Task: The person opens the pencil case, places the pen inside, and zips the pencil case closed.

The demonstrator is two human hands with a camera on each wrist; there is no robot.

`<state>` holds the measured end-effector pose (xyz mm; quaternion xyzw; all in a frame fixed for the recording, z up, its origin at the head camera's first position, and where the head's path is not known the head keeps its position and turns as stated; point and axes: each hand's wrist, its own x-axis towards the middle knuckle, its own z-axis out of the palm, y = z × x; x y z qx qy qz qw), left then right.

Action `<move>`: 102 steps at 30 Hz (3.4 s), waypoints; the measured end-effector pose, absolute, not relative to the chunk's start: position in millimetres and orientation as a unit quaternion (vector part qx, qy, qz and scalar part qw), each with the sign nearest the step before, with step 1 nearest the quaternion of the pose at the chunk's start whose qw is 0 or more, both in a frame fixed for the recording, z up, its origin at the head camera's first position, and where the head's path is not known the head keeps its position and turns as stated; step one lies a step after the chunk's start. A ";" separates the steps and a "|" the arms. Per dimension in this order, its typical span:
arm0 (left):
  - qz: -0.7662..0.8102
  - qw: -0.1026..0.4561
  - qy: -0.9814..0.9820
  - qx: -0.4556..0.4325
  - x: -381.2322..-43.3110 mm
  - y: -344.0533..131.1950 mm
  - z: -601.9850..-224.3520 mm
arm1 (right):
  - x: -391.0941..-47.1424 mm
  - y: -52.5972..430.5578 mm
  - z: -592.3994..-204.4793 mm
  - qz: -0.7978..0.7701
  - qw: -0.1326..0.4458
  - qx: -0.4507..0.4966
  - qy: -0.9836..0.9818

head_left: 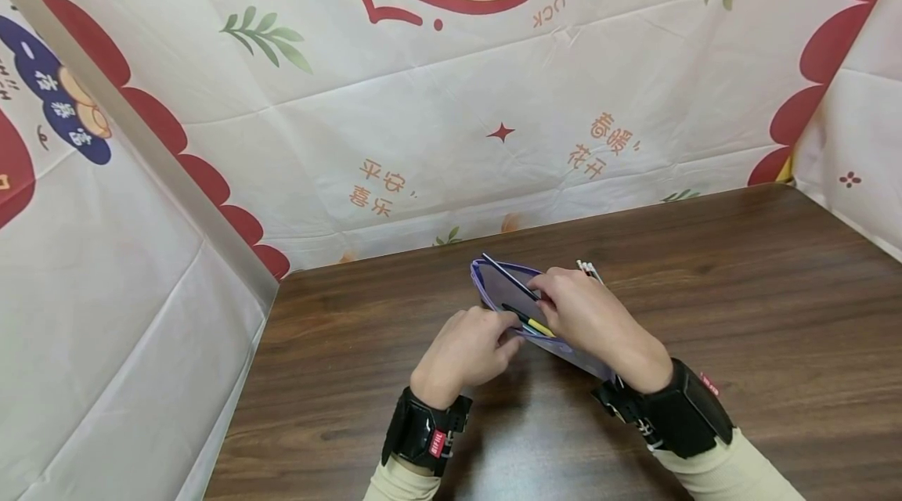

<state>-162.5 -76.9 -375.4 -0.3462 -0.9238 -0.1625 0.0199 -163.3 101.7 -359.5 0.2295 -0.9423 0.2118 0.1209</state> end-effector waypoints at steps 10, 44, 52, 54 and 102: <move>-0.158 0.024 -0.924 -0.348 -162.4 -76.6 -375.9 | -164.0 101.2 -361.6 0.214 0.127 0.235 -0.940; -0.152 0.029 -0.926 -0.344 -163.3 -76.3 -376.2 | -163.7 106.4 -356.5 0.235 0.102 0.214 -0.943; -0.148 0.036 -0.928 -0.339 -163.2 -76.7 -376.4 | -162.1 113.6 -349.5 0.244 0.105 0.222 -0.938; -0.147 0.037 -0.929 -0.337 -163.2 -76.8 -376.2 | -161.2 116.7 -346.3 0.251 0.107 0.221 -0.936; -0.151 0.035 -0.927 -0.341 -161.5 -77.3 -376.3 | -194.4 187.9 -365.3 0.238 -0.035 0.090 -0.966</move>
